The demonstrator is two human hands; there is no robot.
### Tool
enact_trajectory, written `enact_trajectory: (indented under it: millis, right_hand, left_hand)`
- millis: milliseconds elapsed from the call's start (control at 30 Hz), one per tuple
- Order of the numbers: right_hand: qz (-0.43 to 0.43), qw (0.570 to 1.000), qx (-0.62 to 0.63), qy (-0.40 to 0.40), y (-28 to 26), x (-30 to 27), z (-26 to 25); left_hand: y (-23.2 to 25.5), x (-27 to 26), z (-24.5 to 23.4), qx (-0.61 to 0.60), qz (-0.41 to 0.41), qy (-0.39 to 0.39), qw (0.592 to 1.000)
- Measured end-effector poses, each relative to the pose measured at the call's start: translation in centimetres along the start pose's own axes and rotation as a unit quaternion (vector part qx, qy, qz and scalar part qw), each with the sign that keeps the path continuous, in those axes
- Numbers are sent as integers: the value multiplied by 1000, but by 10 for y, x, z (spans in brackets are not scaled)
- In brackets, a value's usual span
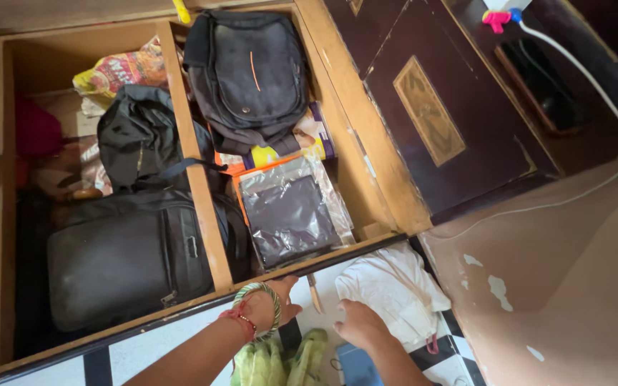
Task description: The person organizes a cluttered wooden closet by placing several items inside. They put a black bag, a blue star-patterned cloth, a yellow shopping bag, and a white cloth into the closet, arranging them among other items like a backpack and a pillow.
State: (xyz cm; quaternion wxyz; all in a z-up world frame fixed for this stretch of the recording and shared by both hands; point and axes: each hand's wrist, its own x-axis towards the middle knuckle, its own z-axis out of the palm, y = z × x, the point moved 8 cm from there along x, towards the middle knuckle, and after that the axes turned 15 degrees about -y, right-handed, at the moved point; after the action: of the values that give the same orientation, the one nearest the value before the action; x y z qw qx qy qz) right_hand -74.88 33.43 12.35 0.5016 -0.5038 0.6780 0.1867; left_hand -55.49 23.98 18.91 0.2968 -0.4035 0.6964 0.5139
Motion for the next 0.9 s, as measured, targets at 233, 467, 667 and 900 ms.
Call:
enact_trajectory:
  millis: [233,467,667,900]
  right_hand:
    - [42,999,8,-26,76,6,30]
    - [39,999,-12,-17,190,21,68]
    - [79,996,26,-6,288,48,87]
    - [134,991,18,-13,376,96,109]
  left_hand:
    - [21,56,48,25,44,-6,999]
    - [89,132,115,81,1,-73,994]
    - [143,228,178,112,41,-56,991]
    - [169,333,252,183,69,-41,980]
